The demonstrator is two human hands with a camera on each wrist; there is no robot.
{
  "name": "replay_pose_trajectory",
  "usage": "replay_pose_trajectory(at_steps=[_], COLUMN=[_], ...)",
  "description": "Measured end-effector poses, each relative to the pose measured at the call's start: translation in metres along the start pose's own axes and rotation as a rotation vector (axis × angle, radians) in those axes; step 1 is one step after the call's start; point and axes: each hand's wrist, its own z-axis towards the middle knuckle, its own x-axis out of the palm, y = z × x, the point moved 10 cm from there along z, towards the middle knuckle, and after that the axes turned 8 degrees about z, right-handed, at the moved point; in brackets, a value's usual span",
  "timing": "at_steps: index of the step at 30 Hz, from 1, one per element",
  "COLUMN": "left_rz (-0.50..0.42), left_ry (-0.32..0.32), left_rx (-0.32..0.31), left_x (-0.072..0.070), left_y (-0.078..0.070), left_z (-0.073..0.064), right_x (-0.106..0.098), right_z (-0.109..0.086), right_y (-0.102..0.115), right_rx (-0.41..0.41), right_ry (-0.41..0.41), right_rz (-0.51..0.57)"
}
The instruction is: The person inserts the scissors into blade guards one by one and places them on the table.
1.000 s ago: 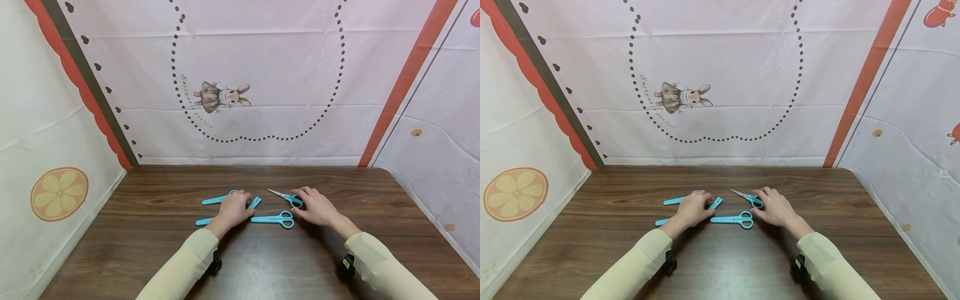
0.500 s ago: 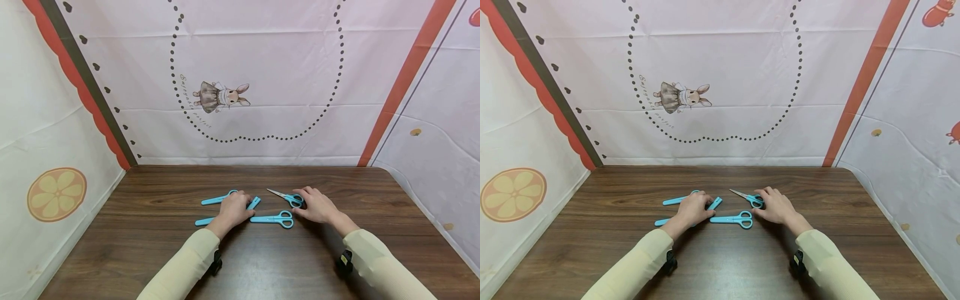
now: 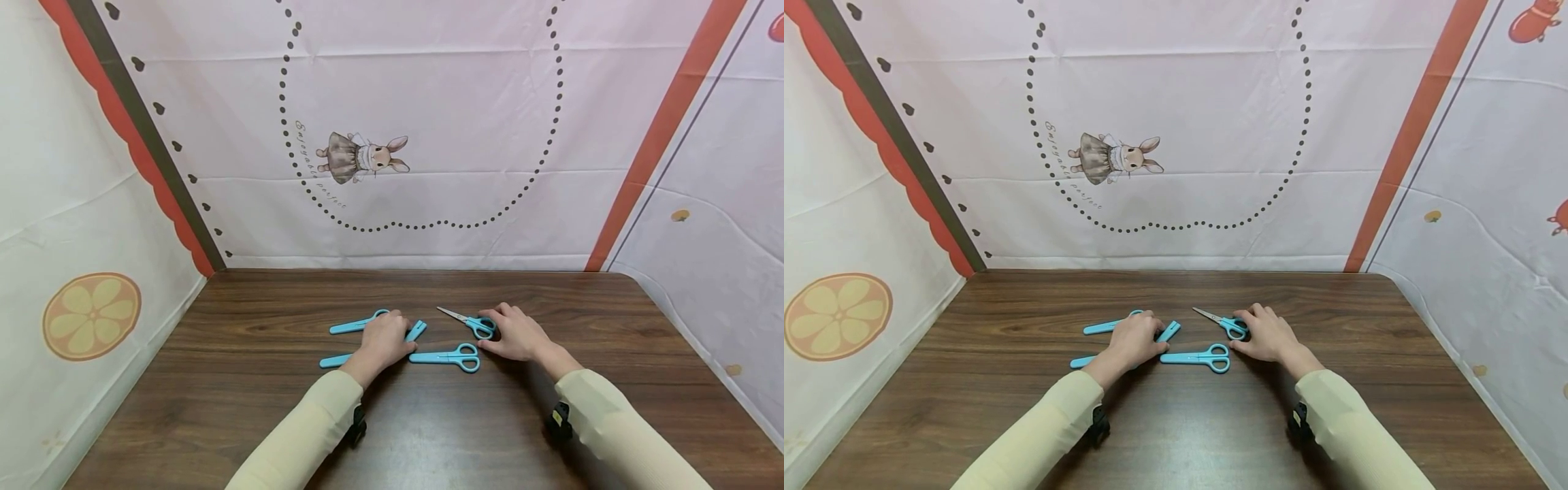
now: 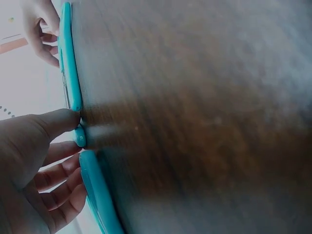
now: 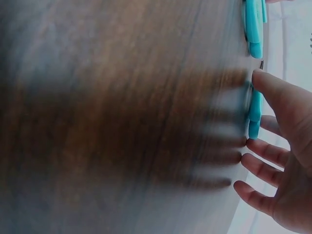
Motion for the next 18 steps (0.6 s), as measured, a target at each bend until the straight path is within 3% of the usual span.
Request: replay_pose_trajectory(at_steps=[12,18], left_rz=[-0.017,-0.03], left_ry=[-0.013,-0.006], left_rx=[0.003,-0.002], left_x=[-0.0001,0.0], left_y=[0.0005,0.0001], left_z=[0.0016,0.0012], right_x=[-0.0033,-0.0008], right_z=[0.0014,0.0032], right_y=[0.0039,0.0004], right_rx=[-0.046,0.004], right_ry=[-0.022,0.001], right_rz=[0.003,-0.001])
